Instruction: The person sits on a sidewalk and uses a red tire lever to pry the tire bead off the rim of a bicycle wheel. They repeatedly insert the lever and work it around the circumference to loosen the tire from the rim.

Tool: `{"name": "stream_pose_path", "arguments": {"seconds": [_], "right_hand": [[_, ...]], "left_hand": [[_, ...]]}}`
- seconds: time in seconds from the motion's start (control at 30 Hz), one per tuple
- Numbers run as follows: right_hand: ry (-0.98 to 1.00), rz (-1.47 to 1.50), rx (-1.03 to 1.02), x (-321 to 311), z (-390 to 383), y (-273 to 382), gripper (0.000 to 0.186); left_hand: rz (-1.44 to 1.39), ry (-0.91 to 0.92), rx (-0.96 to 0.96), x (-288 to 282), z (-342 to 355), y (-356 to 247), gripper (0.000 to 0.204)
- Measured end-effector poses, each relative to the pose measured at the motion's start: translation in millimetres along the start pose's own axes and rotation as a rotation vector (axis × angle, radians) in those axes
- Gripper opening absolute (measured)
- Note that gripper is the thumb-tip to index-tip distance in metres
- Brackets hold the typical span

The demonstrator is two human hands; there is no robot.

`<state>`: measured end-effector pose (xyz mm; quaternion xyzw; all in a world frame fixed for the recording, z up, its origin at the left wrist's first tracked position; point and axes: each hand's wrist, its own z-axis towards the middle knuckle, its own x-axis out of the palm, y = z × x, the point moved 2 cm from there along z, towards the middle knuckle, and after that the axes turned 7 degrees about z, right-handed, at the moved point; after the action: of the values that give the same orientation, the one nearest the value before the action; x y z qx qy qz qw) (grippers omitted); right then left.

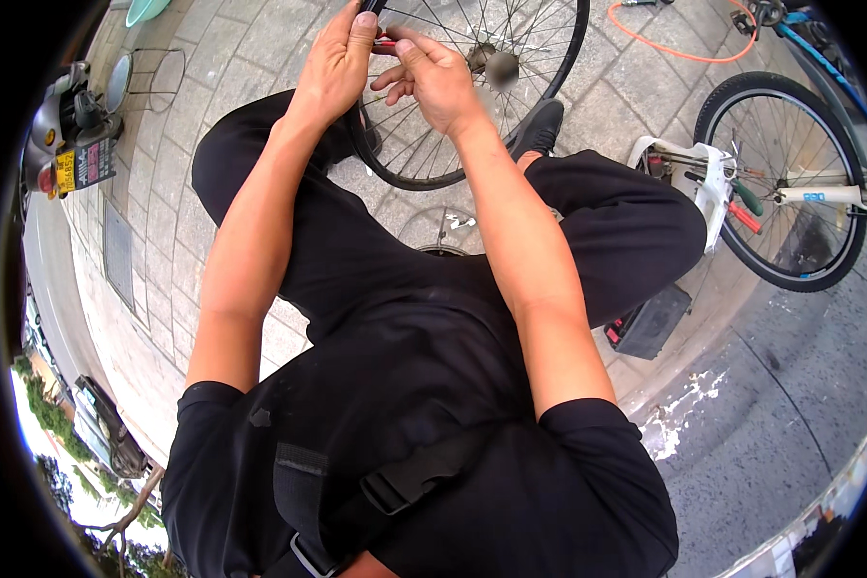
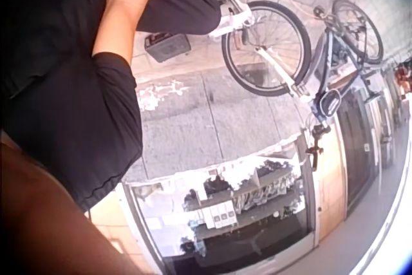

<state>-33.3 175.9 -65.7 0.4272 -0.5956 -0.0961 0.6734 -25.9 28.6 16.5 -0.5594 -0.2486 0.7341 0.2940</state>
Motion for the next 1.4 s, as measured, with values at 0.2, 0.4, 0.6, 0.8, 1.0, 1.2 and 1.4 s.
{"name": "stream_pose_path", "arguments": {"seconds": [0.2,0.4,0.6,0.8,1.0,1.2,1.4], "right_hand": [[-0.152,0.081,0.001,12.6,-1.7,-6.6,0.041],[-0.445,0.466,0.071,34.3,-5.3,-9.9,0.024],[-0.515,0.598,0.320,28.8,4.2,-6.1,0.018],[-0.458,0.431,0.450,29.5,1.2,4.9,0.019],[-0.259,0.404,0.447,33.1,2.7,5.3,0.022],[-0.360,0.059,0.371,24.8,-13.0,15.4,0.026],[-0.366,0.191,0.406,11.4,-8.7,10.2,0.021]], "left_hand": [[0.056,-0.004,-0.070,4.4,-5.4,17.5,0.065],[-0.254,0.138,-0.336,0.7,-3.0,8.8,0.064],[-0.342,0.165,-0.330,0.6,-4.7,12.1,0.068],[-0.383,0.201,-0.404,-0.5,-3.8,5.1,0.057],[-0.445,0.212,-0.358,-0.1,-1.2,11.1,0.041],[-0.480,0.198,-0.346,0.6,-3.4,1.8,0.039],[-0.481,0.190,-0.344,2.6,-4.4,1.5,0.042]]}}
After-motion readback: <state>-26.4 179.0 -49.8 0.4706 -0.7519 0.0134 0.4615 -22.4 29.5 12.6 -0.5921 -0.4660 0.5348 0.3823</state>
